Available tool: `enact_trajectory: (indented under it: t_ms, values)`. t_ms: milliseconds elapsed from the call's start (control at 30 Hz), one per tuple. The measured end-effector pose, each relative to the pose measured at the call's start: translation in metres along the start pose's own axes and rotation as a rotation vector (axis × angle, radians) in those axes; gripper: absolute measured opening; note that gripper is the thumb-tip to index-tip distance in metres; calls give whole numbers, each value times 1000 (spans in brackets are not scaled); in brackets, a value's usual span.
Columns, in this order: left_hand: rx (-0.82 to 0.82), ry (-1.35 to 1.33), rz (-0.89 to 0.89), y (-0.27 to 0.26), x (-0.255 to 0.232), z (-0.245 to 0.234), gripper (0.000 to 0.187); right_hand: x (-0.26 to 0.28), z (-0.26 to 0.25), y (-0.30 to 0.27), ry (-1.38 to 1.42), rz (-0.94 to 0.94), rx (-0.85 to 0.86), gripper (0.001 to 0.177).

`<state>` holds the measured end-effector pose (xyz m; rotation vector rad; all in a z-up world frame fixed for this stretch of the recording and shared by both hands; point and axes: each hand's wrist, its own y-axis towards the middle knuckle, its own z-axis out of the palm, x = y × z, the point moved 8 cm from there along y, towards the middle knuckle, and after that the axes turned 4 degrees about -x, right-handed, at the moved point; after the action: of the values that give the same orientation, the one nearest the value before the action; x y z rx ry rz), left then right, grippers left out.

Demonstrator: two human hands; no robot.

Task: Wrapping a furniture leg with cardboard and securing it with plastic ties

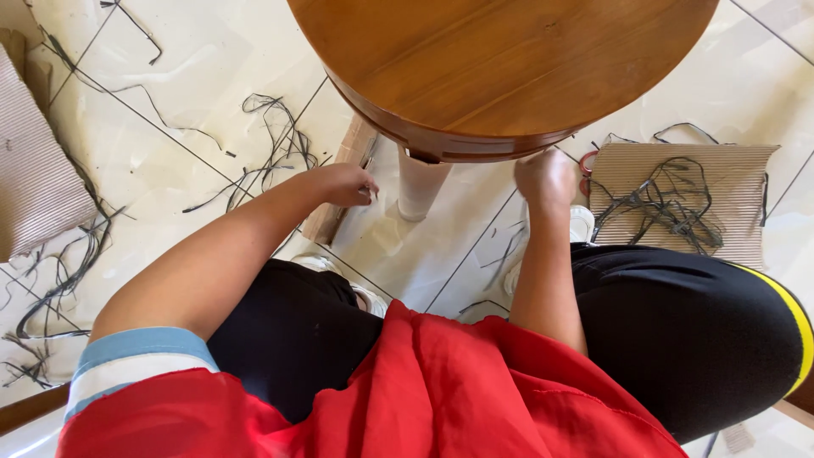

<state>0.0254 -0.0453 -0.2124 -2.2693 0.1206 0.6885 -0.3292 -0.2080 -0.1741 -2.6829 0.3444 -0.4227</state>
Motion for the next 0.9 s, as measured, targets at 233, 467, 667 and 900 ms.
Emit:
enact_trajectory:
  t_ms: [233,467,667,900]
  values:
    - [-48,-78,-196,-7,-24,-17,72,20,22,3,91,12,-49,38]
    - [-720,91,219,-47,-122,-97,18,44,63,3,147,-86,51,32]
    - [-604,-103,255,-15,-99,-59,20,51,77,13,194,-165,107,29]
    - [-515,-251,155,32,-35,-39,58,49,99,19,250,-246,185,27]
